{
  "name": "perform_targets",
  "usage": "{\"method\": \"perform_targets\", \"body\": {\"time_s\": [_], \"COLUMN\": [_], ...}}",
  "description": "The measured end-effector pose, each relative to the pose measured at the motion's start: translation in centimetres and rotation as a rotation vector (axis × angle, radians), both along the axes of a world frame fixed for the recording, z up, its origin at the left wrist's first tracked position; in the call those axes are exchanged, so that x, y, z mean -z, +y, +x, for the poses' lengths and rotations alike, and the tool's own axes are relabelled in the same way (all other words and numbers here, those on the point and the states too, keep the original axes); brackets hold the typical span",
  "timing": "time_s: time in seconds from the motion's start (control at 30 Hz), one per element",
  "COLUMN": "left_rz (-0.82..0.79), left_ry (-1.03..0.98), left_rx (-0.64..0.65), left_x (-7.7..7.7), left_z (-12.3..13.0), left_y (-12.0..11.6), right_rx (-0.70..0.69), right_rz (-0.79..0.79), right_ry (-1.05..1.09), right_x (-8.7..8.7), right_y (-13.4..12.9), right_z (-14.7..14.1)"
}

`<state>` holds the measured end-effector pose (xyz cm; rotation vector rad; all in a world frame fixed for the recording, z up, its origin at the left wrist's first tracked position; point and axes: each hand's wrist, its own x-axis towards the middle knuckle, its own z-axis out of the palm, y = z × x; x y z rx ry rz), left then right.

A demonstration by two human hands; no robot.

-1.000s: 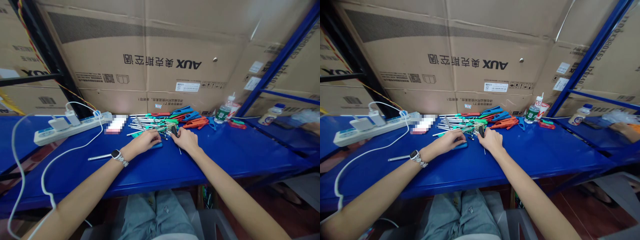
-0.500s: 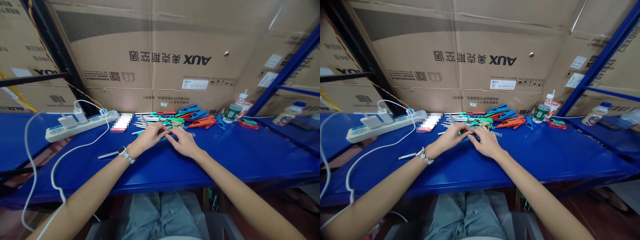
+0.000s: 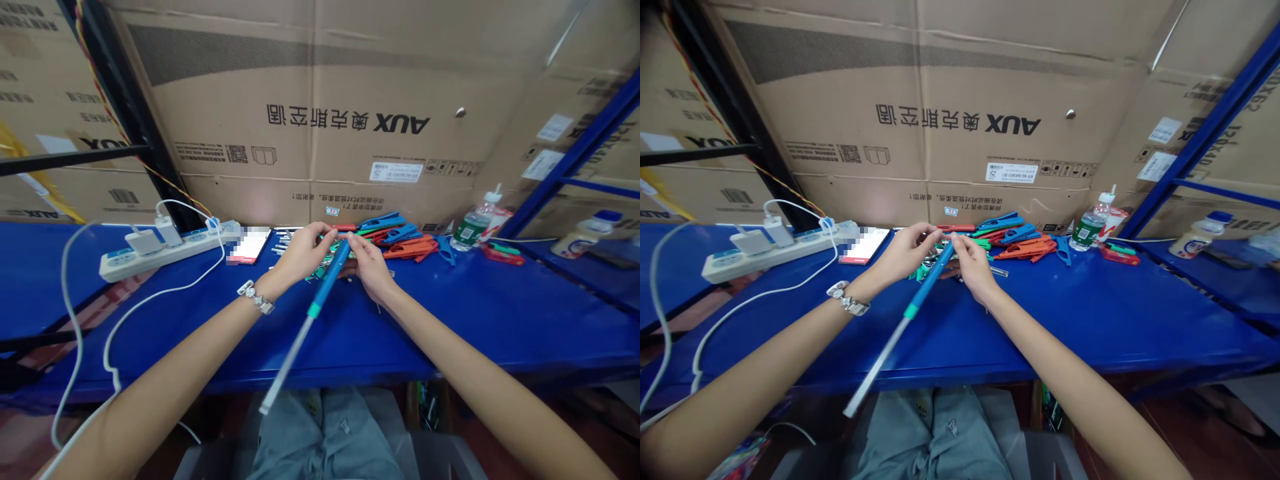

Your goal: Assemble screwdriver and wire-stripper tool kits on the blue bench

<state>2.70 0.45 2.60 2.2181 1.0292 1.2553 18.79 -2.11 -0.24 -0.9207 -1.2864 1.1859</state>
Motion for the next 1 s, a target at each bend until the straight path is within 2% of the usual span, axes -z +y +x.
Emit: {"method": "perform_targets", "body": {"time_s": [0.07,0.17,0.3,0.4,0.53,0.67,0.87,0.93,1.0], "left_rz": [0.040,0.089,0.070,0.075,0.083,0.098,-0.071,-0.114,-0.090], "left_ry": [0.025,0.087,0.140,0.135,0.079,0.028,-0.107,-0.091,-0.030], "left_rx": [-0.020,-0.013,0.027,0.044,0.033,-0.022,-0.032,-0.056,-0.076], "left_x": [0.4,2.0,4.3,5.1,5.1,5.1,5.2,5.2,5.1], "left_z": [-0.6,-1.3,-1.5,-1.3,-1.3,-1.3,-0.8,-0.6,-0.7], "left_y": [0.2,0.4,0.2,0.1,0.2,0.4,0.6,0.5,0.2], "right_rx": [-0.007,-0.029,-0.025,-0.025,-0.096,-0.104,-0.090,-0.086,-0.074], "right_rz": [-0.031,-0.074,-0.145,-0.133,-0.099,-0.081,-0.031,-0.031,-0.040], "right_ry": [0.008,0.013,0.008,-0.007,-0.011,0.001,0.001,-0.003,-0.003], "right_x": [-0.3,0.0,0.8,0.9,0.4,0.3,1.1,1.3,1.4], "right_y": [0.4,0.8,0.8,0.8,0.8,0.7,0.3,0.2,0.2], "right_z": [-0.5,-1.5,-2.5,-3.0,-3.2,-3.5,-3.4,-3.3,-3.2]}}
